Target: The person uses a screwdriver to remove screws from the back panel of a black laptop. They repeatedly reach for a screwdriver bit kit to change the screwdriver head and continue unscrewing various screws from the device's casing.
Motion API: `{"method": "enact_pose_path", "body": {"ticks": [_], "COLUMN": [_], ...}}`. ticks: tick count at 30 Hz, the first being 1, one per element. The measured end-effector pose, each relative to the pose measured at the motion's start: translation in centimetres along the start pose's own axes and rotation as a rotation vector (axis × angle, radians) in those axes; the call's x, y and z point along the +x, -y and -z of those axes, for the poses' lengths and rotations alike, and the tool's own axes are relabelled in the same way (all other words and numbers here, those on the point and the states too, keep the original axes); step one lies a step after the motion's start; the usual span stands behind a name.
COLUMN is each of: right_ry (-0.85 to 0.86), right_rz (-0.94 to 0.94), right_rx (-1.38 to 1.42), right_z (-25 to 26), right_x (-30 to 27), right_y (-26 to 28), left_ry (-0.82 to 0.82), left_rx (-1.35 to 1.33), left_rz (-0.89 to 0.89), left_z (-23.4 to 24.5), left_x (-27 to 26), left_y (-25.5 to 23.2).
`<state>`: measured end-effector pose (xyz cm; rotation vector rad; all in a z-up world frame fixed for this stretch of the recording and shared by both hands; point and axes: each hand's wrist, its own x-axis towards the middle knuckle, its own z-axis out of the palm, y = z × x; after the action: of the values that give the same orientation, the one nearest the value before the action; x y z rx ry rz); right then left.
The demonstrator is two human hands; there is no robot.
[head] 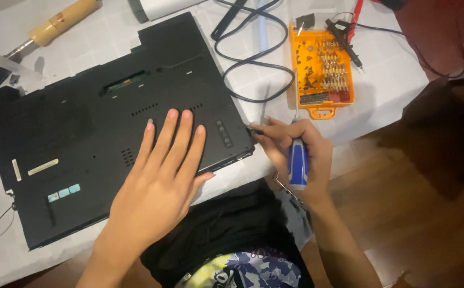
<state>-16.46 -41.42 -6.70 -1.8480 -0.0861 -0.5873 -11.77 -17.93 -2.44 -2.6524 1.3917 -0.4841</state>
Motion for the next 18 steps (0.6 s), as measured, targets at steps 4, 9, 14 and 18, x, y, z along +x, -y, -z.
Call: {"method": "enact_pose_path", "body": {"ticks": [4,9,14,18], "right_ry": [0.040,-0.010,0.051,0.064], "right_rz": [0.068,0.151,0.227,0.051], "right_rx": [0.040,-0.252,-0.333,-0.308], "right_z": [-0.2,-1.5,-1.3,-1.0], "right_x": [-0.8,-1.6,-1.9,-2.2], "right_y": [-0.3,0.5,0.5,0.3], "left_ry": [0.002,-0.025,-0.023,-0.010], "left_rx": [-0.002,-0.114,-0.132,-0.107], "left_rz": [0.001,0.019,0.016,0.012], "left_z": [1.0,1.8,1.3,1.0], "left_x": [0.4,0.7,0.3,0.2], "left_y": [0.2,0.7,0.5,0.4]}}
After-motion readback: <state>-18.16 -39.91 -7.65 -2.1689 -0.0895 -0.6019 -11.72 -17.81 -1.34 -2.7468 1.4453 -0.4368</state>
